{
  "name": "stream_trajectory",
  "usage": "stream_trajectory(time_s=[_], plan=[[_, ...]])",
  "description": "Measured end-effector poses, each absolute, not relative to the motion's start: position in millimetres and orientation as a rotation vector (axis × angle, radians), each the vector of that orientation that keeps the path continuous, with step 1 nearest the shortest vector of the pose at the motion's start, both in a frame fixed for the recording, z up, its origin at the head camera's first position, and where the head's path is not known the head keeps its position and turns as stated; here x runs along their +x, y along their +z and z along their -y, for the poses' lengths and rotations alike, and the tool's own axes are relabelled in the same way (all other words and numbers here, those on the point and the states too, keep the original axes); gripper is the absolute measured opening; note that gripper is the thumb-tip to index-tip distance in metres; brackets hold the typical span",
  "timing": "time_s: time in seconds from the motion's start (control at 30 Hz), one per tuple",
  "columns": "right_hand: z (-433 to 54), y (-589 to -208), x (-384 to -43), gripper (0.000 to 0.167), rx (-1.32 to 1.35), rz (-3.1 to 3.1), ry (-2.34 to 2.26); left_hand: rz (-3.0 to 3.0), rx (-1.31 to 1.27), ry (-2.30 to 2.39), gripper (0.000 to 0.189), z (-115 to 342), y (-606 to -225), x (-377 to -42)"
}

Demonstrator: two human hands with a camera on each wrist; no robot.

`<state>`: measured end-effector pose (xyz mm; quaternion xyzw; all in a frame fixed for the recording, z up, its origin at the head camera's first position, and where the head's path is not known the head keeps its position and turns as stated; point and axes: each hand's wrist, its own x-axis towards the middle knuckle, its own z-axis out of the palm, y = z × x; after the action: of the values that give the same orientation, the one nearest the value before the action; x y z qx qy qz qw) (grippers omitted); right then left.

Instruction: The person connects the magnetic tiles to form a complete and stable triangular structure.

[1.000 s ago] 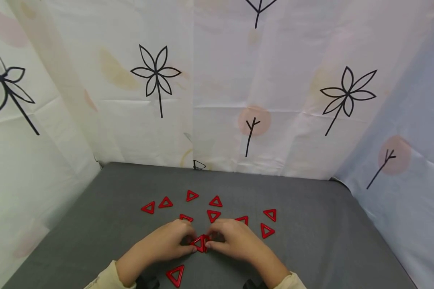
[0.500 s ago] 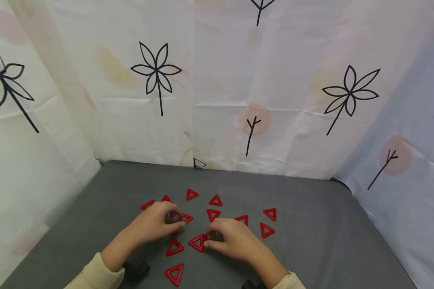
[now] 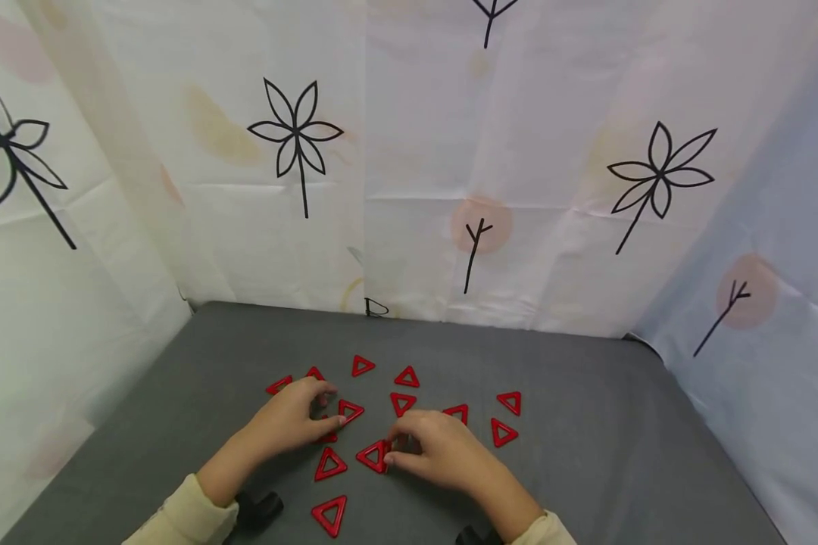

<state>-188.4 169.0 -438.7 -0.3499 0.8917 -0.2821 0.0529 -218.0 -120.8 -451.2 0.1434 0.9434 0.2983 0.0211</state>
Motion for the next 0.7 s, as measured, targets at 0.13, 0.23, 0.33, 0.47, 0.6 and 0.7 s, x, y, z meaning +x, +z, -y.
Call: stream_trajectory(time_s=[0.13,0.23,0.33,0.47,0.6,0.7], plan=[[-168.7,-438.0,-189.3,0.014,-1.071,-2.702,-0.866,-2.913,0.482,0.921,0.046,119.1,-454.4,-218.3],[-168.7,-437.4,-189.3,0.014,-1.083,-2.697,-0.873,-2.925,0.502,0.914,0.042,118.1,-456.3,-217.7],[-169.0,-438.3,-189.3,0.013,-1.098,-2.700,-0.879,-2.944,0.518,0.896,0.036,117.6,-457.1,-216.8],[-169.8,-439.9,-189.3,0.013,-1.102,-2.707,-0.889,-2.951,0.537,0.884,0.032,116.9,-456.6,-216.3],[-169.9,-440.5,-189.1,0.014,-1.081,-2.702,-0.892,-2.947,0.537,0.890,0.030,115.8,-455.3,-216.4],[-169.3,-439.3,-188.8,0.014,-1.062,-2.694,-0.891,-2.949,0.525,0.897,0.029,115.2,-453.2,-216.5]])
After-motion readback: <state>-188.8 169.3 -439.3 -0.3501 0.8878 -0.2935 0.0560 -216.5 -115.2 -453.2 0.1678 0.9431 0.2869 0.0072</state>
